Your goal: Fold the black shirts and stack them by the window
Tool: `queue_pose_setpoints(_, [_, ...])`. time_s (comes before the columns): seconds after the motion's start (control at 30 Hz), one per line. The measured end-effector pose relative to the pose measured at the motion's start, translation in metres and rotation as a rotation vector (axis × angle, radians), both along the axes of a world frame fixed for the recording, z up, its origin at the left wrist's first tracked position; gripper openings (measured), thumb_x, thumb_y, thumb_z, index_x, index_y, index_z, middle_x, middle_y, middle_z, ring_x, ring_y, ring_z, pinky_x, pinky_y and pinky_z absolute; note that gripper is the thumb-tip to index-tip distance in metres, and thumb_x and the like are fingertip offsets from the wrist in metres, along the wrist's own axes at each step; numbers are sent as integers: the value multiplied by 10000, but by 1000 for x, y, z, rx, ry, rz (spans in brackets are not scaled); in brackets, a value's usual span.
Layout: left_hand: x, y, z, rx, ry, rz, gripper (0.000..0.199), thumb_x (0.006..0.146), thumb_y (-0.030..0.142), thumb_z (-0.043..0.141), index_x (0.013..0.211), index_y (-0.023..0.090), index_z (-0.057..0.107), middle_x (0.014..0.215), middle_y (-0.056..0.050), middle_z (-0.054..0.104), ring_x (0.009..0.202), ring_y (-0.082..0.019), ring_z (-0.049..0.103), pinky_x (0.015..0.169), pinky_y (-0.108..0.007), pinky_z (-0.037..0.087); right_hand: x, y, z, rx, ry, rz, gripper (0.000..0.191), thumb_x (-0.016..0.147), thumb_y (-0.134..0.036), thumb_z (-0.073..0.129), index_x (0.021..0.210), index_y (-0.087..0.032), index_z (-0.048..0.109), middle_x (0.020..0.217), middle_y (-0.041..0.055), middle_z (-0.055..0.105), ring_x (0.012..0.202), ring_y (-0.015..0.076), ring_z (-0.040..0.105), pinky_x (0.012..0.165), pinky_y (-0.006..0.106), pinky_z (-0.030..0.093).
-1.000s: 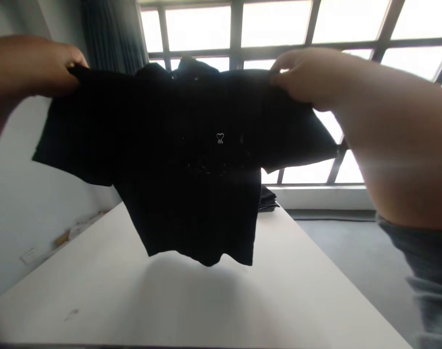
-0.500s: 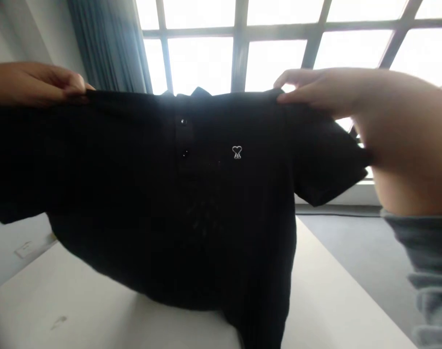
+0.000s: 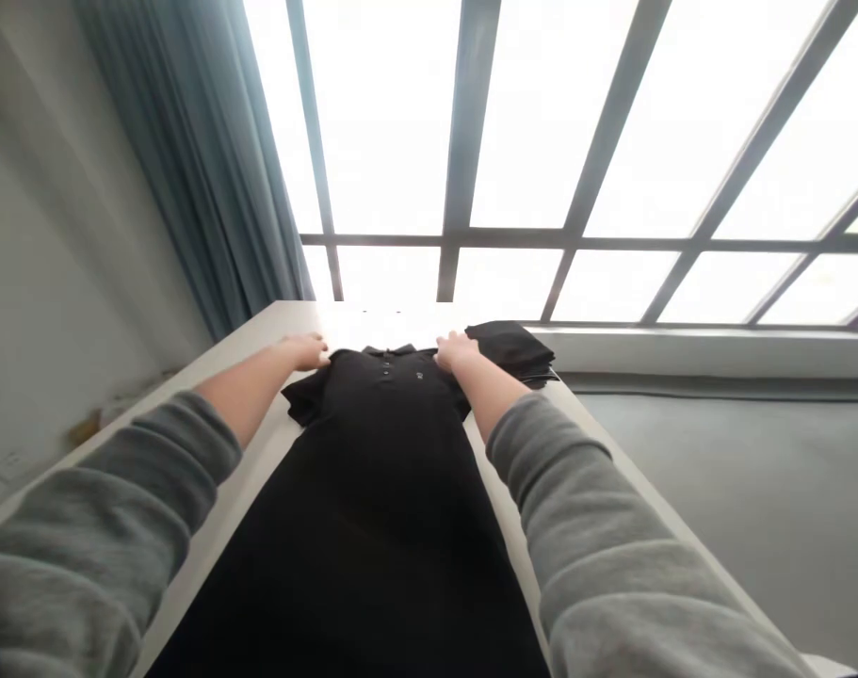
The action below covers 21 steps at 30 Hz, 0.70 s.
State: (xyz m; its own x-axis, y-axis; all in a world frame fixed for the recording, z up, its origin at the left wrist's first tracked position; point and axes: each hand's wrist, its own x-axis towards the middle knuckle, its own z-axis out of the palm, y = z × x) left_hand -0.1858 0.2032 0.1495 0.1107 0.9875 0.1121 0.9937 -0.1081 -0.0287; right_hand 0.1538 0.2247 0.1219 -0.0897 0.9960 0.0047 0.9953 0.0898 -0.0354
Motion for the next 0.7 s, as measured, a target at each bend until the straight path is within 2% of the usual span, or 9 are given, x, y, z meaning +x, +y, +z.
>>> queue_pose_setpoints(0.07, [6, -17, -57, -146, -6, 0, 559, 926, 587, 625, 1432, 354, 675, 1536, -115, 603, 1333, -345, 622, 1142, -512, 482, -9, -14, -53, -110, 15, 19, 571, 1021, -515, 581, 1490, -191, 607, 1533, 202, 463, 1420, 350, 476, 1210, 525, 388])
queue_pose_setpoints(0.13, [4, -36, -101, -241, -11, 23, 633, 954, 637, 551, 1536, 388, 569, 1627, -99, 508, 1423, -368, 549, 1162, -555, 453, -10, -29, -90, -174, 40, 29, 598, 1053, -581, 490, 1529, -230, 578, 1565, 187, 440, 1446, 353, 458, 1221, 558, 365])
queue_pose_setpoints(0.2, [-5, -55, -130, -272, -16, 64, 687, 992, 658, 451, 1621, 380, 448, 1716, -83, 366, 1531, -402, 410, 1191, -614, 397, -4, -43, -115, -182, 72, 34, 626, 1082, -609, 391, 1622, -301, 461, 1656, 150, 334, 1527, 357, 366, 1253, 593, 302])
queue_pose_setpoints(0.27, [-15, -71, -149, -255, -21, 98, 709, 1024, 658, 346, 1672, 369, 341, 1765, -51, 240, 1600, -403, 269, 1236, -642, 310, 6, -55, -130, -153, 99, 31, 629, 1104, -600, 322, 1681, -351, 341, 1726, 103, 191, 1598, 341, 247, 1297, 580, 232])
queue_pose_setpoints(0.37, [-26, -90, -162, -202, -26, 121, 695, 1044, 639, 267, 1687, 376, 293, 1782, -15, 183, 1630, -365, 192, 1283, -612, 217, 26, -72, -144, -61, 143, 22, 635, 1118, -560, 295, 1702, -313, 303, 1746, 92, 119, 1628, 307, 186, 1335, 509, 194])
queue_pose_setpoints(0.5, [-33, -106, -167, -161, -28, 156, 682, 1040, 647, 272, 1676, 403, 313, 1782, -11, 199, 1625, -359, 208, 1284, -581, 217, 51, -88, -154, 50, 228, 22, 633, 1129, -465, 262, 1699, -195, 320, 1683, 121, 318, 1587, 237, 310, 1348, 431, 207])
queue_pose_setpoints(0.6, [-41, -107, -165, -153, -32, 234, 752, 1012, 705, 290, 1688, 375, 292, 1769, -67, 239, 1603, -412, 251, 1257, -581, 273, 63, -93, -154, 59, 223, -52, 584, 1121, -376, 254, 1621, -161, 467, 1652, 115, 380, 1560, 222, 359, 1329, 391, 257])
queue_pose_setpoints(0.7, [-53, -96, -154, -163, -38, 325, 759, 1011, 705, 250, 1661, 338, 381, 1705, -135, 376, 1522, -453, 392, 1169, -600, 390, 65, -95, -149, 82, 191, -68, 531, 1096, -338, 323, 1517, -156, 590, 1622, 115, 426, 1546, 222, 372, 1301, 360, 295])
